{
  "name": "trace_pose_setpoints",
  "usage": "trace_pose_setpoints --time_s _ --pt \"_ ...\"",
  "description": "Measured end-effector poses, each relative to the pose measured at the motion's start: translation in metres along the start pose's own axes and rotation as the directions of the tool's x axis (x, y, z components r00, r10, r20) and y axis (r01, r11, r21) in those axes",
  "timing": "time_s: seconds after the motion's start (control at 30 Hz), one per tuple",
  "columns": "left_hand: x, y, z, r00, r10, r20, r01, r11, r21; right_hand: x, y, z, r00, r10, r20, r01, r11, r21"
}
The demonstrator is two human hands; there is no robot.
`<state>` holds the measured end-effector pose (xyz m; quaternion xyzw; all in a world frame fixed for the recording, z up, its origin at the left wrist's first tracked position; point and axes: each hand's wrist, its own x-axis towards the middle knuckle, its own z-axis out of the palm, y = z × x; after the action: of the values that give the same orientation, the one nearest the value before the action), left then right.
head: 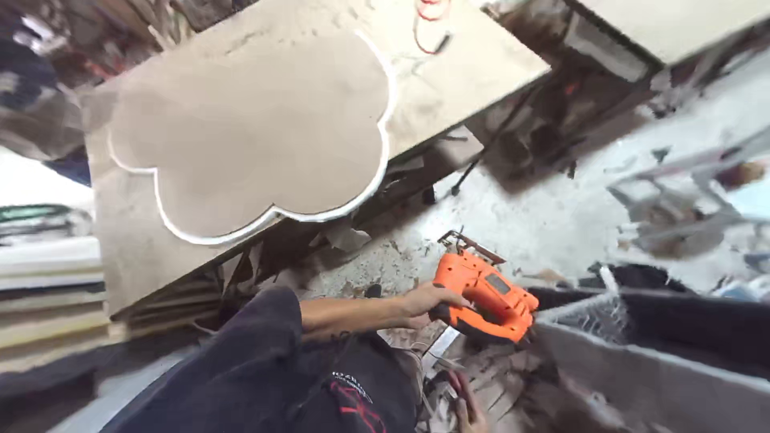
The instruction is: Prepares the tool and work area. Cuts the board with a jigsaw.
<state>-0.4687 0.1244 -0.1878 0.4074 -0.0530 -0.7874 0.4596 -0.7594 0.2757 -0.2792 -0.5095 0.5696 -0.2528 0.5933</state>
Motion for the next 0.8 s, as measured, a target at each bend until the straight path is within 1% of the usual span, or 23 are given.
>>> trace_pose_setpoints --time_s 0.03,0.07,0.1,0.13,0.17,0.2,0.23,0.27,0.3,0.33,0.37,0.4,0.43,0.47,0.5,0.53,0.6,0.67,0.73,0.8 --pt "-0.006 0.018 0.000 0.999 0.045 0.028 -0.044 0.998 -0.047 0.043 -0.040 0.031 0.988 -0.126 0.089 0.100 0.963 0.251" --pt "-0.015 0.030 0.000 0.995 0.088 0.052 -0.083 0.993 -0.089 0.074 -0.085 0.063 0.978 -0.197 0.073 0.147 0.890 0.432" --pt "-0.023 0.041 -0.001 0.988 0.138 0.076 -0.129 0.985 -0.112 0.099 -0.127 0.093 0.973 -0.233 0.007 0.188 0.803 0.566" --pt "-0.029 0.052 -0.003 0.975 0.198 0.104 -0.187 0.976 -0.108 0.120 -0.168 0.119 0.974 -0.215 -0.068 0.207 0.732 0.649" --pt "-0.033 0.063 -0.005 0.954 0.271 0.129 -0.261 0.961 -0.088 0.137 -0.203 0.138 0.979 -0.157 -0.128 0.201 0.694 0.691" --pt "-0.036 0.077 -0.008 0.928 0.346 0.140 -0.344 0.938 -0.033 0.152 -0.226 0.151 0.982 -0.131 -0.133 0.187 0.671 0.718" --pt "-0.038 0.094 -0.011 0.898 0.416 0.141 -0.426 0.904 0.043 0.165 -0.240 0.158 0.983 -0.150 -0.108 0.181 0.664 0.725" --pt "-0.036 0.114 -0.016 0.864 0.485 0.136 -0.501 0.855 0.131 0.180 -0.251 0.161 0.976 -0.199 -0.082 0.195 0.657 0.728" --pt "-0.033 0.137 -0.024 0.836 0.535 0.126 -0.549 0.805 0.226 0.199 -0.263 0.166 0.959 -0.274 -0.074 0.240 0.647 0.724" --pt "-0.028 0.156 -0.034 0.815 0.568 0.115 -0.574 0.762 0.301 0.215 -0.273 0.169 0.928 -0.362 -0.086 0.316 0.646 0.695" --pt "-0.021 0.172 -0.044 0.803 0.587 0.102 -0.583 0.741 0.333 0.232 -0.284 0.169 0.874 -0.479 -0.079 0.414 0.652 0.635" --pt "-0.012 0.188 -0.055 0.800 0.594 0.088 -0.588 0.745 0.316 0.254 -0.298 0.172 0.791 -0.610 -0.043 0.531 0.650 0.544" --pt "0.001 0.202 -0.066 0.795 0.601 0.082 -0.598 0.756 0.265 0.277 -0.311 0.178 0.699 -0.715 -0.001 0.643 0.628 0.438" --pt "0.014 0.210 -0.075 0.790 0.608 0.075 -0.610 0.768 0.195 0.300 -0.319 0.184 0.635 -0.771 0.047 0.712 0.609 0.350" --pt "0.030 0.217 -0.084 0.770 0.635 0.055 -0.637 0.763 0.112 0.325 -0.324 0.192 0.600 -0.794 0.099 0.744 0.600 0.296" --pt "0.043 0.224 -0.092 0.757 0.653 0.012 -0.652 0.756 0.049 0.349 -0.326 0.200 0.586 -0.796 0.151 0.747 0.603 0.279" --pt "0.071 0.245 -0.113 0.733 0.676 -0.074 -0.680 0.729 -0.082 0.401 -0.332 0.220 0.590 -0.775 0.227 0.724 0.632 0.276" --pt "0.096 0.261 -0.129 0.698 0.699 -0.154 -0.716 0.680 -0.157 0.447 -0.337 0.233 0.597 -0.740 0.311 0.733 0.660 0.165" --pt "0.112 0.274 -0.137 0.696 0.664 -0.273 -0.713 0.683 -0.159 0.474 -0.341 0.248 0.614 -0.687 0.389 0.710 0.696 0.109" --pt "0.125 0.285 -0.147 0.699 0.615 -0.366 -0.692 0.710 -0.130 0.501 -0.349 0.264 0.599 -0.661 0.452 0.694 0.710 0.119"
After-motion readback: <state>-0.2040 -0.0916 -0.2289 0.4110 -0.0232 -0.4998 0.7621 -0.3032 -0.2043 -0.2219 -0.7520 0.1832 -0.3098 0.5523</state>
